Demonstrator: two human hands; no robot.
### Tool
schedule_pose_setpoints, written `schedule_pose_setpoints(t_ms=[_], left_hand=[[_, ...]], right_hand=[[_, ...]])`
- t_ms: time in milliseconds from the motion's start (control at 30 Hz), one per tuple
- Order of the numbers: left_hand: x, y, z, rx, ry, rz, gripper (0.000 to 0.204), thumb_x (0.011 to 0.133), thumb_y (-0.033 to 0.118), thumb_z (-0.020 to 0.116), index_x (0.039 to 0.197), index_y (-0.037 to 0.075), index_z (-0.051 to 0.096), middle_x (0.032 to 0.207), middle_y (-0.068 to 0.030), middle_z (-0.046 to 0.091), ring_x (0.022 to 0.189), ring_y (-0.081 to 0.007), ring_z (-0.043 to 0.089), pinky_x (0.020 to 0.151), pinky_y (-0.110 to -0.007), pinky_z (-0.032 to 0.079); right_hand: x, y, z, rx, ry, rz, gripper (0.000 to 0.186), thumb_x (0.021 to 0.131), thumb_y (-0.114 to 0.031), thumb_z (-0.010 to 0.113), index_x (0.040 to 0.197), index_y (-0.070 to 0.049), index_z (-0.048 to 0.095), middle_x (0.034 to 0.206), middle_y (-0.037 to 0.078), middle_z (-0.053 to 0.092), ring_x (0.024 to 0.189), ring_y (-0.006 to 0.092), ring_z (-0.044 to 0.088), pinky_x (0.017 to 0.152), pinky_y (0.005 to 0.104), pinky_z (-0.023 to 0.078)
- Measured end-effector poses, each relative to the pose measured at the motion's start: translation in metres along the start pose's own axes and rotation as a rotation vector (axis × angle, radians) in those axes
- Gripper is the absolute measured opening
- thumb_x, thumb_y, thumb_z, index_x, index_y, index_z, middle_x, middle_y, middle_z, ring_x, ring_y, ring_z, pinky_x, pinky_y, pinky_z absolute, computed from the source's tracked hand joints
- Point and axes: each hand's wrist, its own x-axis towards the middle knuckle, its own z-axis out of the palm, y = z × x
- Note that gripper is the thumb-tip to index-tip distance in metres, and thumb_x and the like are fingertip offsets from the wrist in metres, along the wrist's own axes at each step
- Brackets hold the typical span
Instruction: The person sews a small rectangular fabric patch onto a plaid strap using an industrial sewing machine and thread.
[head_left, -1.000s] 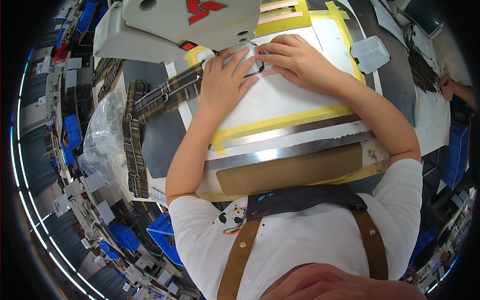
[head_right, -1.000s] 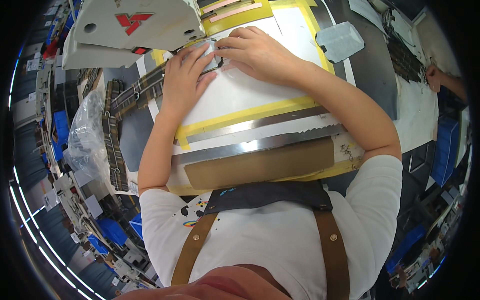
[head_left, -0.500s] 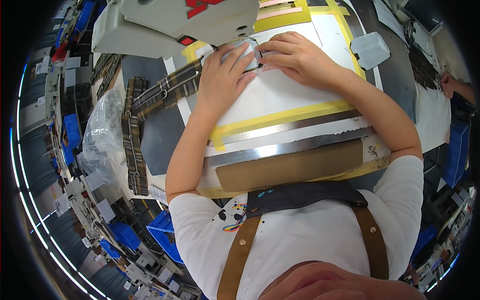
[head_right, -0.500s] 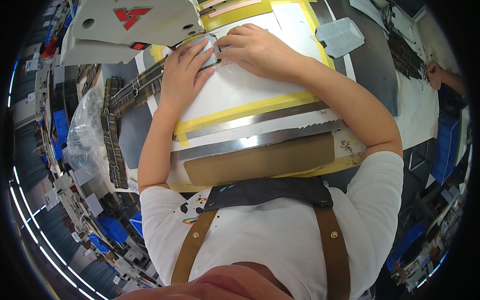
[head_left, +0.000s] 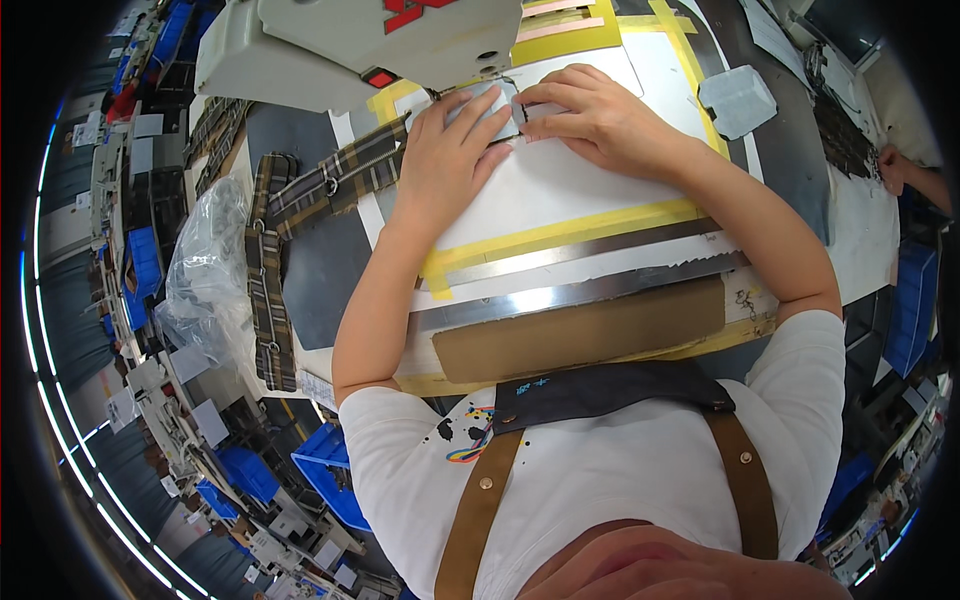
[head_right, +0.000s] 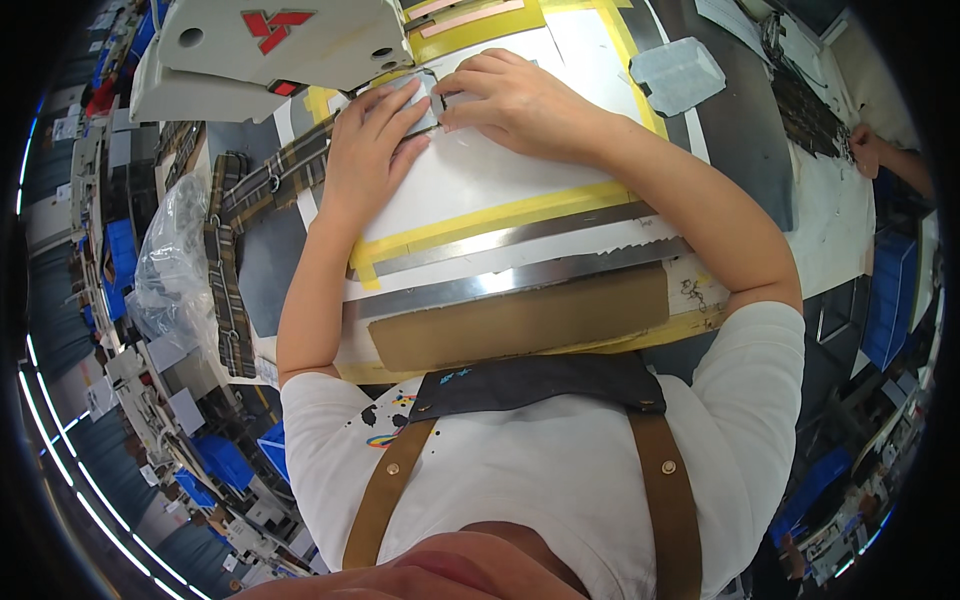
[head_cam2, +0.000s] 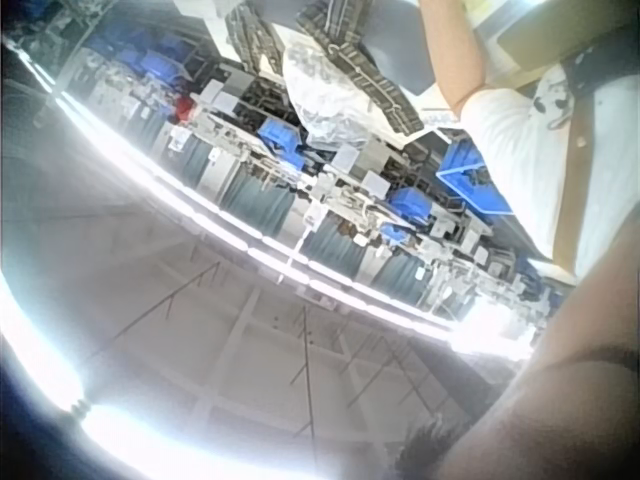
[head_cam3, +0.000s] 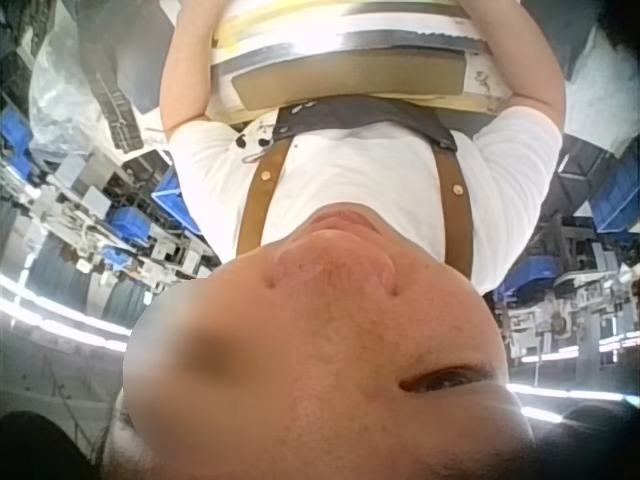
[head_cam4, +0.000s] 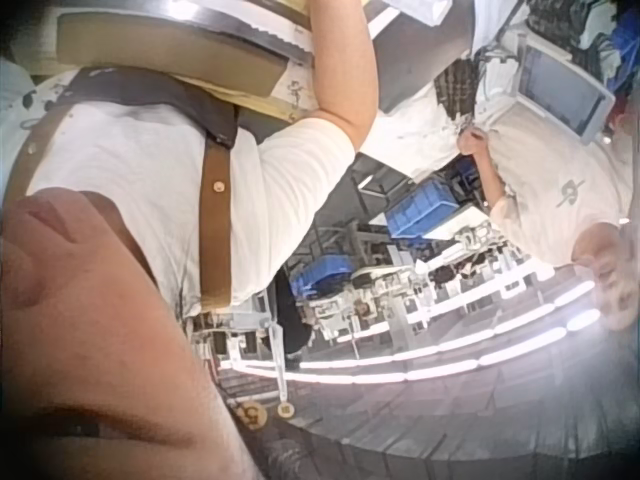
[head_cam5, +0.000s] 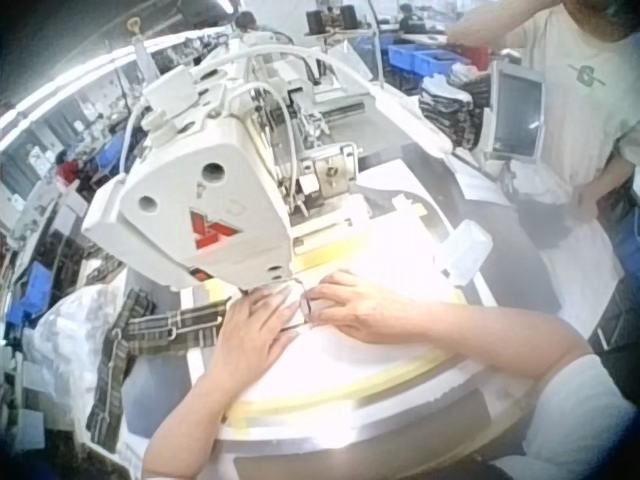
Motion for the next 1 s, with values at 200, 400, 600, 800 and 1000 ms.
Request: schedule_pose_setpoints(t_ms=[200, 400, 600, 800, 1000], left_hand=[[0.002, 0.002, -0.001, 0.002, -0.001, -0.009, 0.040, 0.091, 0.029, 0.079, 0.128, 0.019, 0.070, 0.146, -0.0016, 0.062, 0.132, -0.0304, 0.056, 0.109, -0.047, 0.047], [-0.001, 0.003, -0.005, -0.057, -0.018, 0.042, 0.027, 0.093, 0.017, 0.075, 0.120, 0.016, 0.073, 0.148, -0.0075, 0.062, 0.140, -0.0371, 0.053, 0.112, -0.048, 0.047], [-0.002, 0.002, -0.009, -0.084, -0.035, 0.045, 0.026, 0.093, 0.011, 0.072, 0.120, 0.015, 0.074, 0.148, -0.0086, 0.062, 0.141, -0.0390, 0.053, 0.113, -0.049, 0.048], [0.000, 0.003, -0.011, -0.081, -0.060, 0.042, 0.027, 0.093, 0.010, 0.072, 0.120, 0.015, 0.075, 0.148, -0.0084, 0.061, 0.142, -0.0383, 0.053, 0.113, -0.049, 0.048], [-0.002, -0.001, -0.008, -0.055, -0.078, 0.052, 0.031, 0.091, 0.015, 0.074, 0.121, 0.022, 0.073, 0.151, -0.0068, 0.058, 0.143, -0.0359, 0.052, 0.117, -0.052, 0.046]], right_hand=[[0.000, 0.000, 0.000, -0.005, -0.001, -0.002, 0.027, 0.085, -0.003, 0.074, 0.111, -0.013, 0.077, 0.130, 0.006, 0.068, 0.117, 0.0298, 0.063, 0.104, 0.0453, 0.050], [0.000, -0.002, 0.000, -0.006, 0.002, 0.016, 0.026, 0.085, -0.003, 0.075, 0.109, -0.012, 0.078, 0.129, 0.006, 0.069, 0.116, 0.0298, 0.063, 0.105, 0.0447, 0.050], [0.001, -0.001, -0.001, -0.002, 0.000, 0.011, 0.024, 0.085, -0.004, 0.076, 0.108, -0.012, 0.078, 0.129, 0.006, 0.069, 0.117, 0.0302, 0.062, 0.107, 0.0448, 0.048], [0.000, -0.001, -0.002, -0.034, -0.021, 0.013, 0.027, 0.084, -0.002, 0.075, 0.108, -0.013, 0.078, 0.131, 0.006, 0.070, 0.119, 0.0296, 0.063, 0.115, 0.0477, 0.044], [-0.001, -0.002, -0.001, -0.072, -0.041, 0.015, 0.029, 0.084, 0.000, 0.075, 0.109, -0.014, 0.077, 0.131, 0.005, 0.069, 0.121, 0.0276, 0.064, 0.121, 0.0512, 0.040]])
